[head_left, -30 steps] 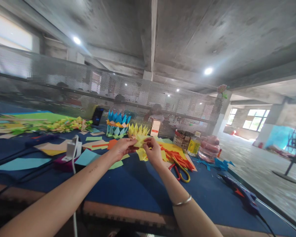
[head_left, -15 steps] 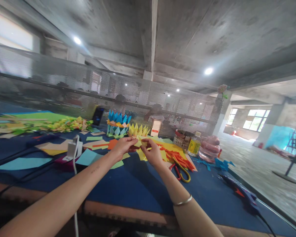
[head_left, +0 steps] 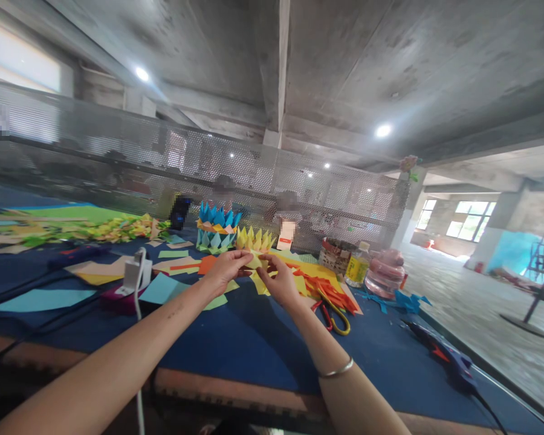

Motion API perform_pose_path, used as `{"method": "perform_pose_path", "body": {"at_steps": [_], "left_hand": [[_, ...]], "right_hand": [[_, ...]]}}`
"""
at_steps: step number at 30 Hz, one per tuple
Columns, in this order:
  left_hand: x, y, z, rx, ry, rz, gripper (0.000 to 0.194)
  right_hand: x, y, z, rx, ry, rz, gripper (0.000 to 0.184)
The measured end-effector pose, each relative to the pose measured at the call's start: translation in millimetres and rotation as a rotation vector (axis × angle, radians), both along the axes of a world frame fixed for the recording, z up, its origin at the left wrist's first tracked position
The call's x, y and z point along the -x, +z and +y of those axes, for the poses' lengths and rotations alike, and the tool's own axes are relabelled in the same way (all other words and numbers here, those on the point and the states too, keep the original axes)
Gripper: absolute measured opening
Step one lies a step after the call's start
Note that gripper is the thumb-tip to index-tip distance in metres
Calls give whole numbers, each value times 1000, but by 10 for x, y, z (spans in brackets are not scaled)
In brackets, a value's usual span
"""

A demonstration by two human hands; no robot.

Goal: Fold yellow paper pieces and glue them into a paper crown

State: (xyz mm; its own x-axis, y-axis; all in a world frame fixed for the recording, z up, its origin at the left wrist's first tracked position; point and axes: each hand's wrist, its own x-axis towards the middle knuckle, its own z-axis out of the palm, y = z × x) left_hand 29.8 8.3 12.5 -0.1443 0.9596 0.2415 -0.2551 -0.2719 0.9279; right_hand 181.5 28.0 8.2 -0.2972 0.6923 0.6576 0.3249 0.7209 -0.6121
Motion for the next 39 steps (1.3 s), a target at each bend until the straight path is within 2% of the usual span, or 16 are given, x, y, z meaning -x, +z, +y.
{"method": "perform_pose_path", "body": {"at_steps": [5, 9, 15, 17, 22, 24, 34, 39], "left_hand": [[8, 12, -3, 56, -65, -69, 6], [2, 34, -18, 93, -35, -49, 7], [-1, 29, -11, 58, 43, -36, 11], [1, 25, -12, 45, 61, -19, 13], [-4, 27, -23, 40, 68, -6, 13], [-9, 30, -27, 40, 64, 5, 12], [-31, 55, -62, 101, 36, 49, 8], [-29, 59, -61, 119, -64, -42, 4]], "right_hand": [[-10, 3, -3, 4, -18, 9, 24], [-4, 13, -24, 25, 0, 17, 21], [14, 0, -12, 105, -17, 73, 29], [4, 7, -7, 52, -42, 52, 29], [-42, 65, -27, -241, -202, -66, 23], [-52, 81, -32, -284, -213, -97, 22], [-27, 13, 22, -273, -142, -134, 10], [-10, 4, 24, -216, -95, -69, 3]]}}
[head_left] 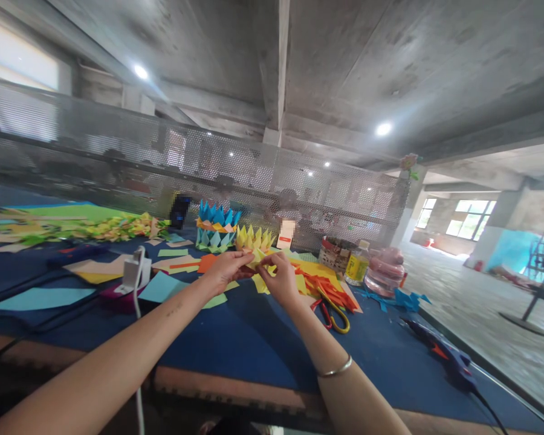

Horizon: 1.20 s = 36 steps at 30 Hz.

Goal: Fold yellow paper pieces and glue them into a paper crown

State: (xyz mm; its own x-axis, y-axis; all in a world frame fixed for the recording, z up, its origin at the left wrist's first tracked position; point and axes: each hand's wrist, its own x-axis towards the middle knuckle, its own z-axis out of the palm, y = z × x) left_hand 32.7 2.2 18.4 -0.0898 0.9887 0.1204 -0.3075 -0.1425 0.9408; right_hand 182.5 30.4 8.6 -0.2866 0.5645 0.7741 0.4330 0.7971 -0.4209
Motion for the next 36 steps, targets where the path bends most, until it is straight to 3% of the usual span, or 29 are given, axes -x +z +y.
{"method": "perform_pose_path", "body": {"at_steps": [6, 29, 36], "left_hand": [[39, -32, 30, 12, -192, -49, 7], [12, 25, -6, 44, -131, -86, 10], [7, 47, -21, 71, -126, -130, 13]], "right_hand": [[29, 24, -41, 179, 30, 156, 9], [19, 45, -75, 77, 71, 146, 18], [-14, 15, -29, -54, 84, 49, 20]]}}
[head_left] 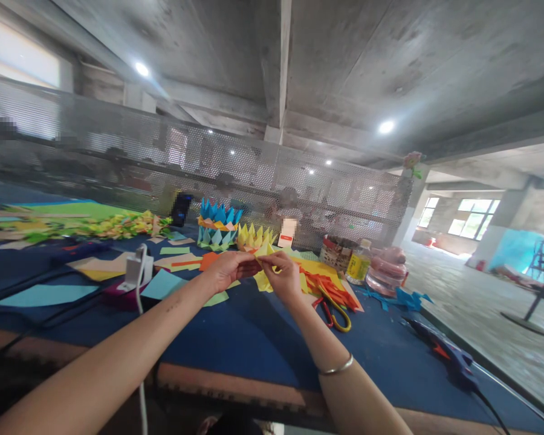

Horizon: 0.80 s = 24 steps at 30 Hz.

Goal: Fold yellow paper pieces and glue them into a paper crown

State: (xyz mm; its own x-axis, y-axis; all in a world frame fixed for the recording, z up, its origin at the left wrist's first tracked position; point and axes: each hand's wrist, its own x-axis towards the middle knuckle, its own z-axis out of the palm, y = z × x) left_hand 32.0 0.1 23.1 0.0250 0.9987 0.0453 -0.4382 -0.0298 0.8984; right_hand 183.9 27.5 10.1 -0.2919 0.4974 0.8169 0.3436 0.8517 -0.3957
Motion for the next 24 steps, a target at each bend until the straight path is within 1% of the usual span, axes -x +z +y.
{"method": "perform_pose_path", "body": {"at_steps": [3, 5, 12, 20, 24], "left_hand": [[3, -20, 22, -16, 0, -9, 12], [4, -40, 39, -37, -2, -12, 12], [-16, -67, 43, -62, 15, -25, 13], [2, -57, 39, -43, -33, -56, 7], [8, -100, 79, -37, 21, -50, 5]], "right_hand": [[-13, -11, 15, -78, -28, -51, 21], [-18, -9, 16, -98, -53, -78, 21], [-31, 25, -7, -111, -91, -139, 22], [-46, 37, -18, -114, -143, -199, 25], [-47, 35, -47, -148, -141, -243, 27]]}}
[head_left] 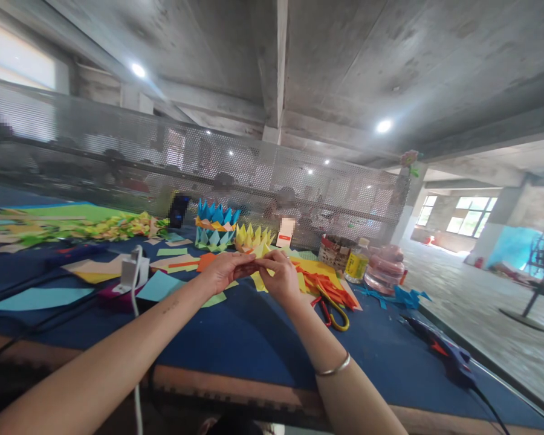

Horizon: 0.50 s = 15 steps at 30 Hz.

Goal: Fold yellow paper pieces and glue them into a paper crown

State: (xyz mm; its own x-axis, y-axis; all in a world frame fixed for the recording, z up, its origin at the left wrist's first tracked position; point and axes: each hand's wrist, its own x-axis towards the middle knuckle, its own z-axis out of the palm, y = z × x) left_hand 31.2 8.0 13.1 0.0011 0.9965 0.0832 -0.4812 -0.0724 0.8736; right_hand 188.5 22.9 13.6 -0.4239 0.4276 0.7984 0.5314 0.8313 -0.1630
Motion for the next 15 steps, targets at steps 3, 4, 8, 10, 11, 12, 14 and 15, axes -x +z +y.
{"method": "perform_pose_path", "body": {"at_steps": [3, 4, 8, 10, 11, 12, 14, 15], "left_hand": [[17, -25, 35, -20, 44, 20, 5], [25, -26, 43, -29, 64, 29, 4], [54, 1, 48, -56, 167, 71, 6], [56, 17, 38, -73, 204, 92, 7], [53, 22, 32, -85, 218, 106, 8], [46, 25, 24, -98, 236, 122, 9], [24, 27, 7, -131, 266, 162, 10], [11, 27, -3, -146, 279, 184, 10]], "right_hand": [[2, 0, -31, -9, 8, -19, 32], [4, 2, -42, -8, 16, -12, 33], [37, 2, -57, 27, 52, 156, 31], [70, -6, -36, 107, 18, 332, 23], [88, -12, -21, 182, -4, 428, 18], [106, -17, -5, 283, -19, 518, 21], [137, -27, 15, 542, -1, 633, 37], [149, -30, 18, 668, 25, 651, 40]]}}
